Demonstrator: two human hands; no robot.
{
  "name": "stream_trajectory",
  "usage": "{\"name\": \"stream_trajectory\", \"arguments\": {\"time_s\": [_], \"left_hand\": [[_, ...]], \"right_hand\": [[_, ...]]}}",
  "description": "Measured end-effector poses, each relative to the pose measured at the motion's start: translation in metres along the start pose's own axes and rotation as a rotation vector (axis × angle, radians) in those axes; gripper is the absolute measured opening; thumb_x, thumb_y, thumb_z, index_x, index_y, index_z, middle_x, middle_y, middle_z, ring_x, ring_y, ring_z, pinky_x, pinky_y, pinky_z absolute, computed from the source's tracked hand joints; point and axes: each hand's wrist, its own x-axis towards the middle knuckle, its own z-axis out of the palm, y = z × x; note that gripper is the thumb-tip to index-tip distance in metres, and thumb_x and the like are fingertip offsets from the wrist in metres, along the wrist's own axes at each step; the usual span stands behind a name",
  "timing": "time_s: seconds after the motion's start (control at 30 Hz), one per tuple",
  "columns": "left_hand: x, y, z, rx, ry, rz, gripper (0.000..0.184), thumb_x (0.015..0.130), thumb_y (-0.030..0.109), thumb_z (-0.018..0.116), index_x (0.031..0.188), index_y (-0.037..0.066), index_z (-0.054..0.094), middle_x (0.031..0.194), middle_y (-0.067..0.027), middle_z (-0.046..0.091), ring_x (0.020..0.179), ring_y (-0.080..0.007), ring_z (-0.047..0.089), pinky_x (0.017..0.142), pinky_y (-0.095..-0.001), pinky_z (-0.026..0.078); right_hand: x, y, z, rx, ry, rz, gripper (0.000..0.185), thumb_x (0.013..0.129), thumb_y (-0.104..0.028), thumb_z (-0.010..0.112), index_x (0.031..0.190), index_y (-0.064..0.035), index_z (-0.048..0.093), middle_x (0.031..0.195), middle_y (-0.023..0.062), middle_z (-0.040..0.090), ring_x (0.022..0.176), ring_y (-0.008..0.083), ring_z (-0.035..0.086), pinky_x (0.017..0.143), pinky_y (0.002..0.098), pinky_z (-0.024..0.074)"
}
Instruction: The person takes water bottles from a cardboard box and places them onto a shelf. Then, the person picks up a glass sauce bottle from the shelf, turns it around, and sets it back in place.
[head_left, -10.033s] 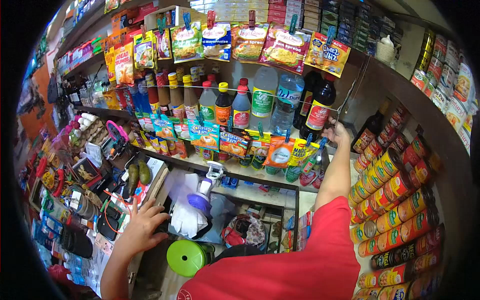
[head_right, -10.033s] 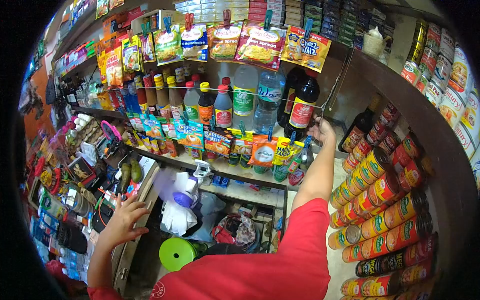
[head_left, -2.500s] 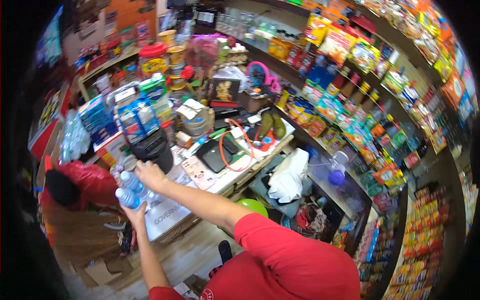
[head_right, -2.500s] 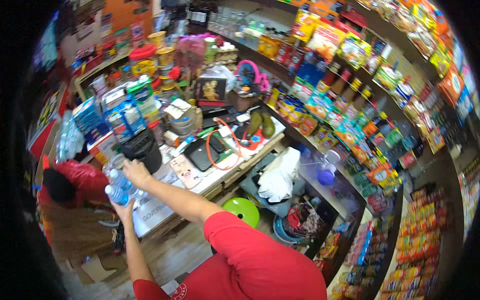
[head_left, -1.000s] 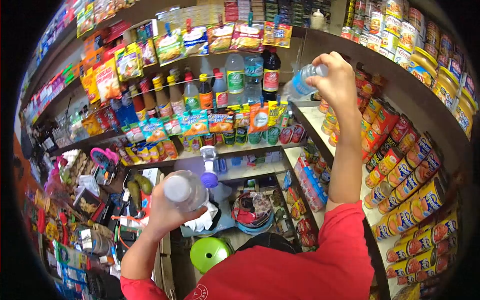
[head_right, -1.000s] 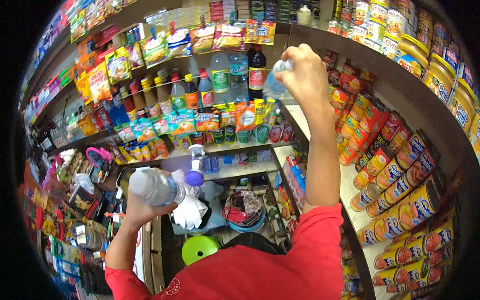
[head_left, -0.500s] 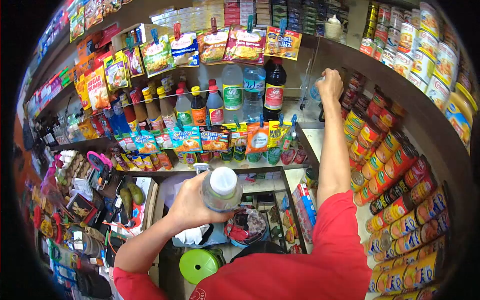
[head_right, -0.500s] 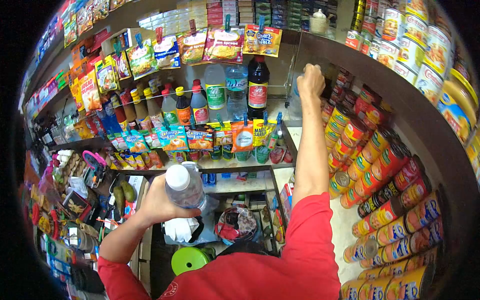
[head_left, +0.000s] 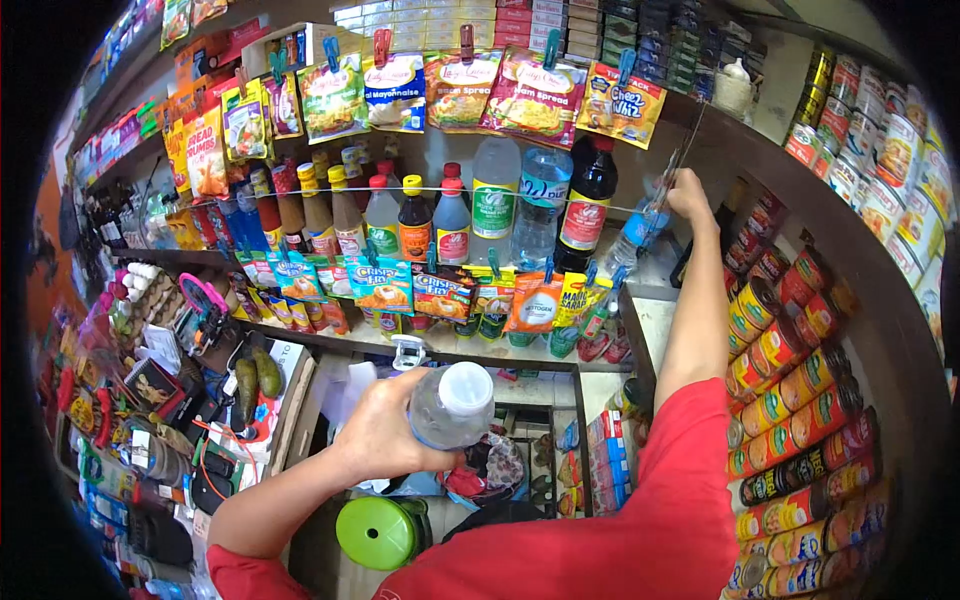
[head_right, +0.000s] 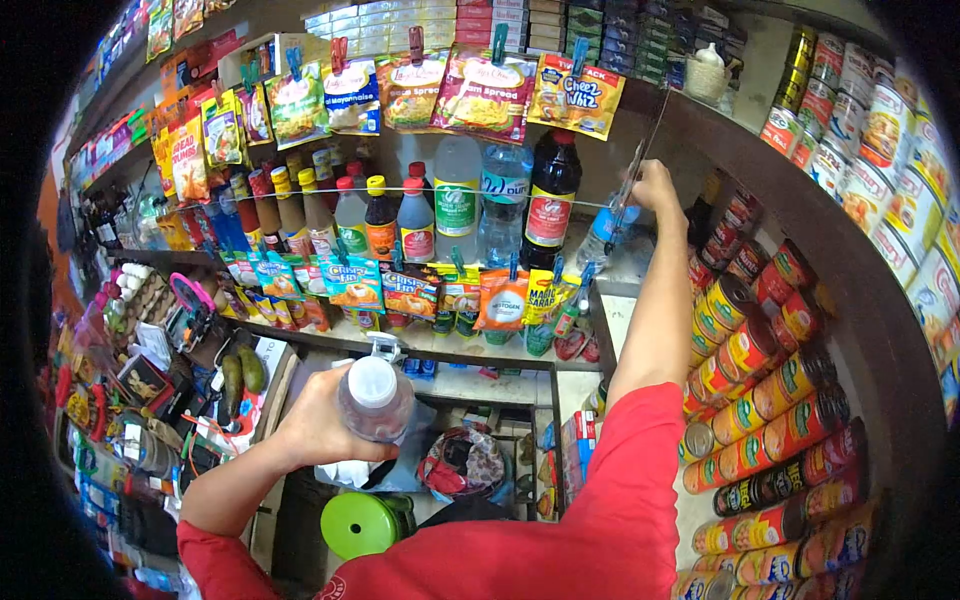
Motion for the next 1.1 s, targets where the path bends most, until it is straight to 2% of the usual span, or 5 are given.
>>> {"name": "stream_trajectory", "arguments": {"time_s": [0.27,0.53,0.63,0.83,1.1], "left_hand": [[0.032,-0.006,0.013,0.019,-0.027,-0.026,0.066,0.052,0.023,0.086,0.108,-0.001,0.061,0.099,-0.0162,0.069,0.095,-0.0271,0.067,0.086,-0.0368,0.051],[0.032,-0.005,0.004,0.021,-0.03,-0.017,0.068,0.052,0.024,0.085,0.111,-0.001,0.061,0.102,-0.0177,0.068,0.096,-0.0283,0.067,0.087,-0.0377,0.051],[0.032,-0.008,0.0,0.034,-0.027,-0.005,0.067,0.052,0.024,0.085,0.11,-0.001,0.061,0.101,-0.0178,0.068,0.095,-0.029,0.067,0.087,-0.0381,0.051],[0.04,-0.013,-0.002,0.012,-0.02,-0.018,0.066,0.051,0.024,0.084,0.108,-0.001,0.061,0.097,-0.0178,0.068,0.093,-0.0297,0.067,0.085,-0.0376,0.051],[0.079,0.007,0.008,-0.1,-0.117,0.05,0.064,0.053,0.022,0.083,0.108,-0.002,0.061,0.1,-0.0156,0.069,0.094,-0.0227,0.067,0.088,-0.0344,0.05]], "right_hand": [[0.025,0.019,0.003,0.23,-0.301,-0.09,0.041,0.067,-0.008,0.08,0.105,0.0003,0.066,0.101,0.0082,0.068,0.095,0.0185,0.062,0.083,0.0331,0.05],[0.002,0.034,0.024,0.763,-0.414,0.277,0.058,0.08,-0.034,0.074,0.128,-0.0094,0.052,0.108,0.0062,0.065,0.096,0.0238,0.063,0.07,0.0533,0.0548],[0.018,0.038,0.036,0.701,-0.425,0.289,0.067,0.08,-0.038,0.074,0.135,-0.0115,0.046,0.115,0.0059,0.062,0.101,0.0227,0.062,0.061,0.0452,0.0574],[0.01,0.034,0.042,0.824,-0.384,0.306,0.058,0.084,-0.043,0.068,0.126,-0.0069,0.053,0.11,0.0083,0.065,0.092,0.0228,0.065,0.056,0.0444,0.058],[-0.009,0.039,0.064,0.885,-0.152,0.418,0.047,0.085,-0.054,0.064,0.098,-0.0099,0.059,0.068,-0.0002,0.05,0.054,0.0144,0.048,0.048,0.0366,0.0535]]}}
